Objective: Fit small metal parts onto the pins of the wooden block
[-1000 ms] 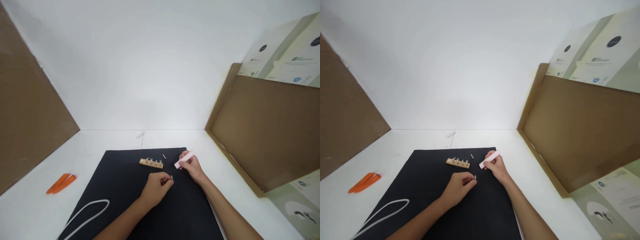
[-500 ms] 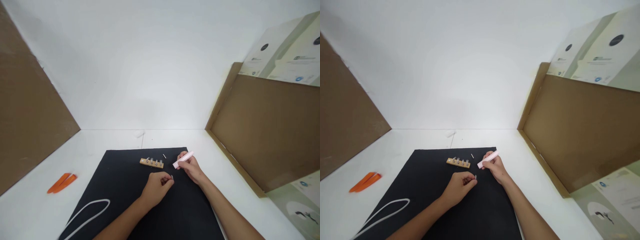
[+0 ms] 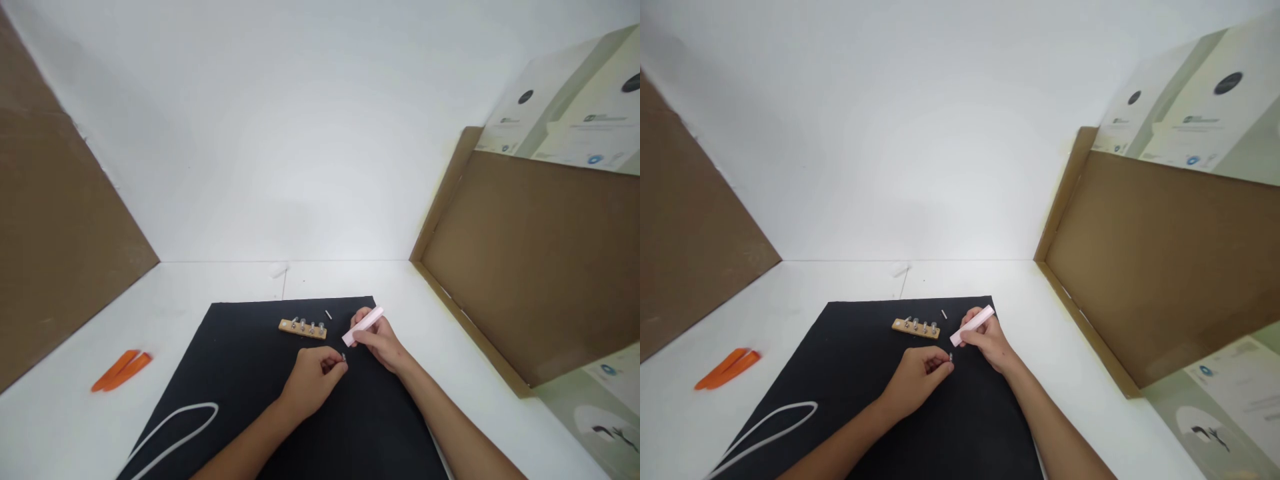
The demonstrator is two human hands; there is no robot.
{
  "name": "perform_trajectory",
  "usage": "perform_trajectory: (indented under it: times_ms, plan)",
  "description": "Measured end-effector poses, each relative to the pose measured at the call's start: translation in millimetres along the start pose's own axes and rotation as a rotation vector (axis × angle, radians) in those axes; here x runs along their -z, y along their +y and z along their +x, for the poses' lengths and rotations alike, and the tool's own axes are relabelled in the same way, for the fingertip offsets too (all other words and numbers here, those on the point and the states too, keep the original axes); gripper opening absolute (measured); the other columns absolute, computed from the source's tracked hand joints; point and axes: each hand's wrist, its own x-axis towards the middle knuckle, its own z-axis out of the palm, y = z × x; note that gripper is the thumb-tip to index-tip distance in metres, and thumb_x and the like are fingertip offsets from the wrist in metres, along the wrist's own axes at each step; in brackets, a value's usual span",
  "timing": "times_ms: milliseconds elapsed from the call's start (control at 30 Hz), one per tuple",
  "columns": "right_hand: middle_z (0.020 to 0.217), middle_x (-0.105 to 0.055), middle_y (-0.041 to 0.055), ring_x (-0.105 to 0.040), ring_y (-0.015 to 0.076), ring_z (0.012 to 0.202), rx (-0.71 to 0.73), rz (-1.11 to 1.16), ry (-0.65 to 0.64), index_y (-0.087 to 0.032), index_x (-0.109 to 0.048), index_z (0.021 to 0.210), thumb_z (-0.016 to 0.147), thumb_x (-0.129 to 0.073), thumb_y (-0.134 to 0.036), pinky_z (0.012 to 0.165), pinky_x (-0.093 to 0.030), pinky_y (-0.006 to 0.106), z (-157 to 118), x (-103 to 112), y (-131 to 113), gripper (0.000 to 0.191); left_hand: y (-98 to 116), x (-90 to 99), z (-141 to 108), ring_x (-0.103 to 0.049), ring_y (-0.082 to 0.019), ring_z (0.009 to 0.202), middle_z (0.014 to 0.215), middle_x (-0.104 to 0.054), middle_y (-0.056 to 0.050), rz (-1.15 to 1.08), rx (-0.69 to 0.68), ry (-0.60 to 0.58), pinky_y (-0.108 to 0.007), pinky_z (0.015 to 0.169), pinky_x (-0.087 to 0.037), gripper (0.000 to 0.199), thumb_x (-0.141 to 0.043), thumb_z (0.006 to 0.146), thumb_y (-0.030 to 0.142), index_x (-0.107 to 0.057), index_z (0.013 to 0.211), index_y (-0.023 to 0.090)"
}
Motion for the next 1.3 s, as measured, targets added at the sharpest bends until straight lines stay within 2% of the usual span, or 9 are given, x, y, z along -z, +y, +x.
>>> perform_trajectory:
  times_ms: [133, 300, 433, 500, 633, 767, 933, 1033, 1300]
  plan:
    - [0.075, -0.058, -0.0029, -0.057, 0.0119, 0.060, 0.033, -0.038, 0.083, -0.020, -0.053, 0.082, 0.067, -0.076, -0.017, 0.056, -0.045, 0.024, 3.8, 5.2, 2.2, 0.028, 0.7, -0.1, -0.5, -0.054, -0.012, 0.059, 0.065, -0.065, -0.001, -0.016, 0.011, -0.006, -0.022, 0.056, -0.038, 0.019, -0.061, 0.078, 0.030, -0.071, 0.076, 0.014]
    - [0.071, -0.052, -0.0037, -0.051, 0.0112, 0.057, -0.006, 0.096, -0.067, -0.020, -0.049, 0.079, 0.063, -0.078, -0.019, 0.049, -0.040, 0.023, -0.3, 1.8, -7.4, 0.033, -0.6, -0.1, -1.3, -0.052, -0.012, 0.057, 0.062, -0.063, 0.000, -0.010, 0.010, -0.006, -0.022, 0.054, -0.036, 0.020, -0.061, 0.078, 0.032, -0.071, 0.076, 0.014]
    - [0.070, -0.051, -0.0032, -0.049, 0.0117, 0.058, -0.017, 0.154, -0.162, -0.020, -0.049, 0.078, 0.060, -0.081, -0.021, 0.050, -0.039, 0.023, -3.4, -2.1, -8.9, 0.037, -0.9, 0.2, -1.0, -0.053, -0.012, 0.058, 0.063, -0.064, 0.000, -0.011, 0.022, -0.004, -0.022, 0.054, -0.036, 0.021, -0.061, 0.078, 0.032, -0.072, 0.077, 0.015]
    - [0.073, -0.054, -0.0020, -0.052, 0.0126, 0.060, -0.019, 0.135, -0.145, -0.020, -0.050, 0.080, 0.061, -0.081, -0.022, 0.052, -0.041, 0.024, -3.0, -2.6, -7.1, 0.036, -0.3, 0.4, -0.9, -0.053, -0.012, 0.058, 0.063, -0.065, -0.001, -0.006, 0.020, -0.009, -0.022, 0.054, -0.036, 0.021, -0.061, 0.078, 0.032, -0.072, 0.077, 0.015]
    - [0.076, -0.058, -0.0015, -0.054, 0.0125, 0.061, 0.004, 0.050, -0.025, -0.020, -0.052, 0.081, 0.064, -0.078, -0.017, 0.057, -0.044, 0.026, 0.2, -1.5, -4.2, 0.031, 0.7, 0.7, -0.5, -0.054, -0.013, 0.059, 0.064, -0.065, -0.001, 0.002, 0.015, -0.009, -0.022, 0.055, -0.037, 0.021, -0.061, 0.078, 0.033, -0.072, 0.076, 0.015]
    - [0.073, -0.055, -0.0027, -0.051, 0.0117, 0.059, 0.012, 0.027, 0.026, -0.020, -0.051, 0.078, 0.062, -0.075, -0.014, 0.054, -0.042, 0.024, 1.9, 0.7, -5.9, 0.029, 1.0, 0.7, -0.6, -0.054, -0.013, 0.058, 0.064, -0.065, -0.001, 0.002, 0.023, -0.015, -0.023, 0.055, -0.037, 0.022, -0.060, 0.078, 0.034, -0.072, 0.076, 0.015]
    - [0.068, -0.049, -0.0040, -0.047, 0.0111, 0.055, -0.030, 0.141, -0.136, -0.020, -0.049, 0.075, 0.060, -0.074, -0.014, 0.047, -0.036, 0.023, -2.0, 1.7, -9.3, 0.030, 1.5, 0.6, -1.0, -0.053, -0.012, 0.058, 0.063, -0.064, -0.001, 0.008, 0.010, -0.005, -0.023, 0.055, -0.037, 0.022, -0.060, 0.078, 0.033, -0.072, 0.076, 0.015]
    - [0.069, -0.049, -0.0035, -0.047, 0.0114, 0.056, -0.038, 0.160, -0.195, -0.020, -0.049, 0.076, 0.060, -0.077, -0.017, 0.048, -0.037, 0.023, -4.1, 0.8, -9.6, 0.032, 2.4, 0.8, -0.7, -0.052, -0.012, 0.057, 0.062, -0.064, -0.001, -0.001, 0.008, -0.011, -0.022, 0.054, -0.036, 0.022, -0.060, 0.078, 0.034, -0.071, 0.076, 0.015]
    - [0.074, -0.057, -0.0025, -0.054, 0.0123, 0.060, 0.005, 0.023, 0.016, -0.020, -0.051, 0.077, 0.064, -0.074, -0.015, 0.058, -0.045, 0.026, 2.4, 2.0, -5.9, 0.027, 2.8, 0.2, -2.2, -0.053, -0.013, 0.058, 0.063, -0.064, -0.001, -0.001, 0.014, -0.012, -0.022, 0.055, -0.037, 0.022, -0.060, 0.078, 0.033, -0.071, 0.075, 0.015]
